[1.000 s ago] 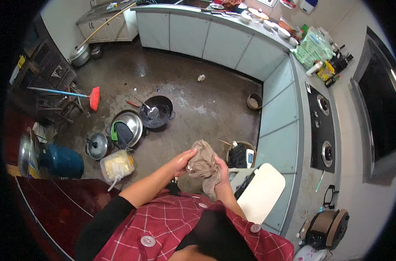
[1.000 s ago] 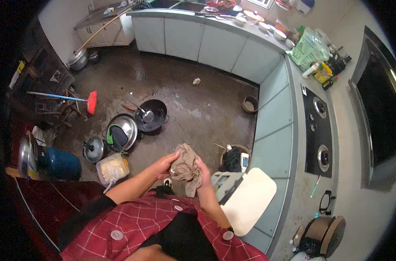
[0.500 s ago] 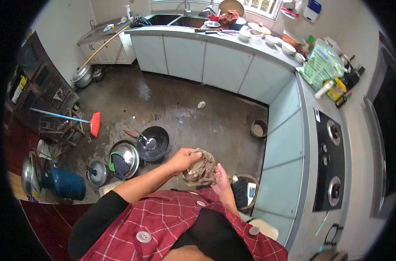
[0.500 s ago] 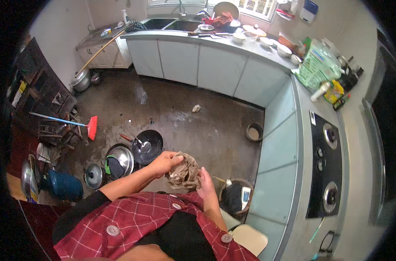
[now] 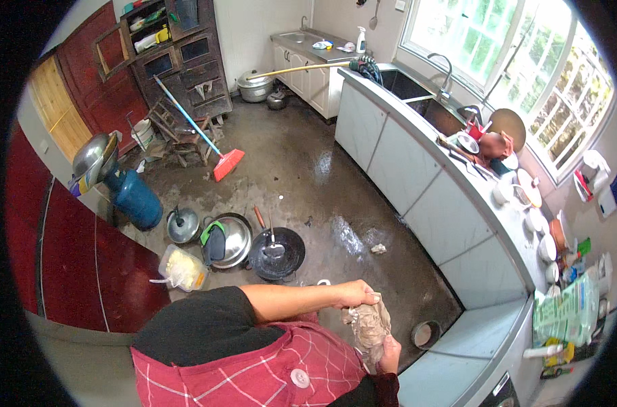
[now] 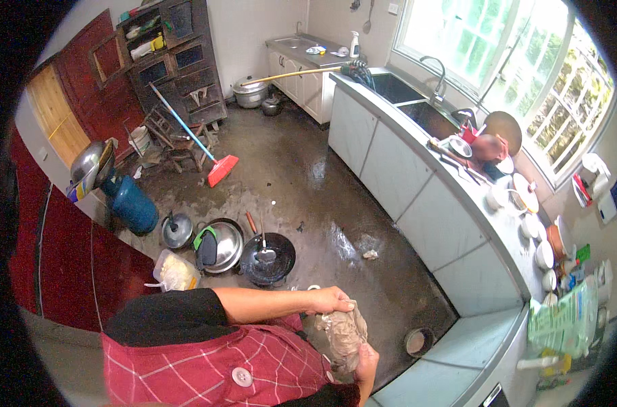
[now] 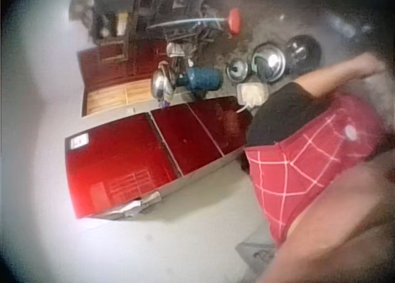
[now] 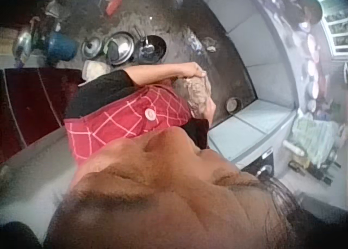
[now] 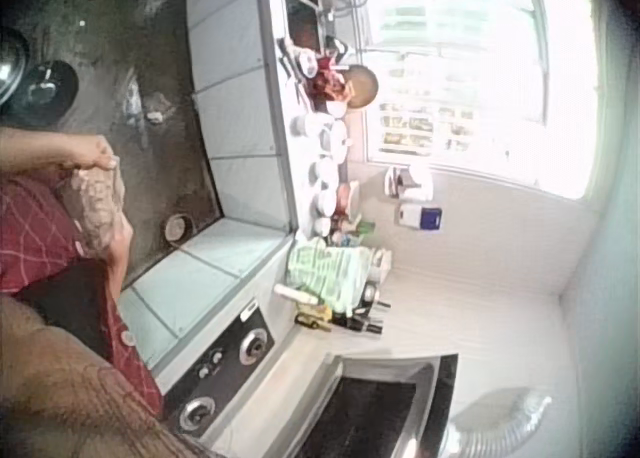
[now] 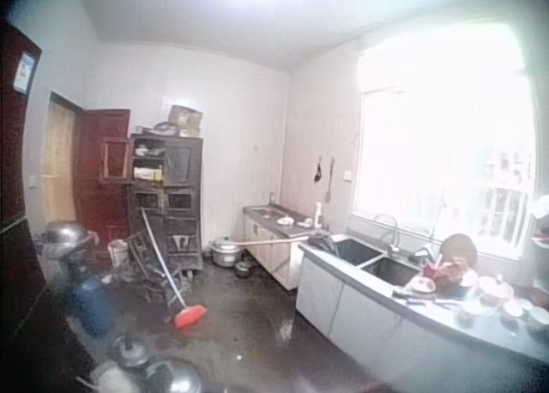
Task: The person wipes a kitchen countertop and a white cutting board with a cloth, then rinses the cloth at the sink. They return to the counter to wipe around a rice cooker and a storage jar, moving the jar aside to clean underneath it before placing it back.
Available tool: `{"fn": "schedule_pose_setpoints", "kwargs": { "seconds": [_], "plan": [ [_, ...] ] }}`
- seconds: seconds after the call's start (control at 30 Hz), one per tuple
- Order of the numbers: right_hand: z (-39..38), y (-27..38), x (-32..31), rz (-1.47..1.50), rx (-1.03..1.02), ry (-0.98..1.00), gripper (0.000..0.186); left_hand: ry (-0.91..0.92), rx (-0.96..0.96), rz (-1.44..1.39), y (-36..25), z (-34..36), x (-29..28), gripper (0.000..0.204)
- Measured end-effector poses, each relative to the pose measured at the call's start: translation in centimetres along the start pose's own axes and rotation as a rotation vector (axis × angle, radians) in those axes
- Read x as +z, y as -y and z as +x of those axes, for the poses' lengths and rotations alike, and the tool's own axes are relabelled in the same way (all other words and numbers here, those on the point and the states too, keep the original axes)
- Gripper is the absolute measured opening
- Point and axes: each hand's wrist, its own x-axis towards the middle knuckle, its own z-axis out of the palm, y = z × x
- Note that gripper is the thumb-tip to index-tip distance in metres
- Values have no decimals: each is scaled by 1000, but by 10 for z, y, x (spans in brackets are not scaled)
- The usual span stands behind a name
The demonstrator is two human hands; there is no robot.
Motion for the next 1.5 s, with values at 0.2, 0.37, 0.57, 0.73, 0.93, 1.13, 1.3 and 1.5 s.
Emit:
{"fn": "schedule_pose_setpoints", "kwargs": {
  "seconds": [0.2, 0.37, 0.57, 0.73, 0.93, 1.13, 1.3, 1.5],
  "plan": [
    [132, 81, 0, 165, -86, -123, 34, 39, 104, -9, -56, 117, -81, 28],
    [258, 136, 10, 322, -192, -57, 56, 14, 215, 95, -130, 209, -174, 37],
    [412, 239, 54, -206, 3, 307, 70, 60, 20, -202, -206, 271, -243, 77],
    [514, 279, 93, 255, -125, 596, 54, 571, 94, -977, -244, 283, -271, 82],
    [632, 285, 63, 542, -70, 430, 46, 459, 306, -1053, -290, 314, -326, 71],
    [759, 303, 32, 496, -60, 341, 51, 217, 577, -712, -383, 391, -386, 75],
    [873, 330, -22, 258, 0, -25, 38, 87, 608, -633, -482, 467, -436, 74],
    [950, 368, -85, 164, -56, -260, 28, -112, 679, -526, -583, 561, -479, 75]
  ]
}}
